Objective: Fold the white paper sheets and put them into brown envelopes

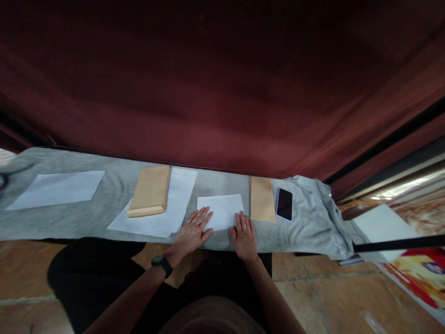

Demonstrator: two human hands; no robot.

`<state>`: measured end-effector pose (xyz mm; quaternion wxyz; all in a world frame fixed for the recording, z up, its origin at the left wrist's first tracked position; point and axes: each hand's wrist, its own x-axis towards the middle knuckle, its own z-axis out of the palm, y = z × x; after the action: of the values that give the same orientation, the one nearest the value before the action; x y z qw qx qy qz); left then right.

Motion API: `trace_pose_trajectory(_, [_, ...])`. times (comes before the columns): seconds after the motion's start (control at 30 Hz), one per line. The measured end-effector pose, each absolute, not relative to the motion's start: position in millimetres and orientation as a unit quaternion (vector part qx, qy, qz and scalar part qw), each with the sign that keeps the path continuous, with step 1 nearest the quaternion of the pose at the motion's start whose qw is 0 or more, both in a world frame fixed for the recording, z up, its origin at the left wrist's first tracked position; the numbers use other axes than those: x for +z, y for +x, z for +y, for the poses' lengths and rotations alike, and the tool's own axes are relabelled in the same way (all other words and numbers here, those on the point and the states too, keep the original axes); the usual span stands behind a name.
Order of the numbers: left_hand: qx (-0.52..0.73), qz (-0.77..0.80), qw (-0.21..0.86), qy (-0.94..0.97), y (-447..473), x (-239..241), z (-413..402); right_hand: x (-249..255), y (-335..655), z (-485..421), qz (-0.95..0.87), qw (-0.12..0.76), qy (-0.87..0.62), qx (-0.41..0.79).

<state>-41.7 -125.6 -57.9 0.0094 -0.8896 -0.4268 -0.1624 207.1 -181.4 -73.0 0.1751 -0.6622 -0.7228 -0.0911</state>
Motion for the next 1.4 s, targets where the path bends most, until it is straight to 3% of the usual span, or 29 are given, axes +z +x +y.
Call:
trace_pose_trajectory(0.53, [-0.173,-0.441,0.009,-0.881,-37,-58,-127,-73,208,-181,-0.722,0.187,-0.661,-0.078])
trace_pose_trajectory(0.9, [-0.174,-0.488,-0.014,-0.855,46,-69,-110,-73,208,-180,-0.722,0.182,-0.662,-0.079])
trace_pose_trajectory(1.17, [-0.172,-0.534,-0.020,-0.828,19,-72,-66,-71,208,-182,-0.722,0.168,-0.668,-0.069])
trace_pose_trajectory(1.4, [-0.201,-0.511,-0.011,-0.836,23,-68,-88,-63,197,-151,-0.720,0.194,-0.667,-0.007])
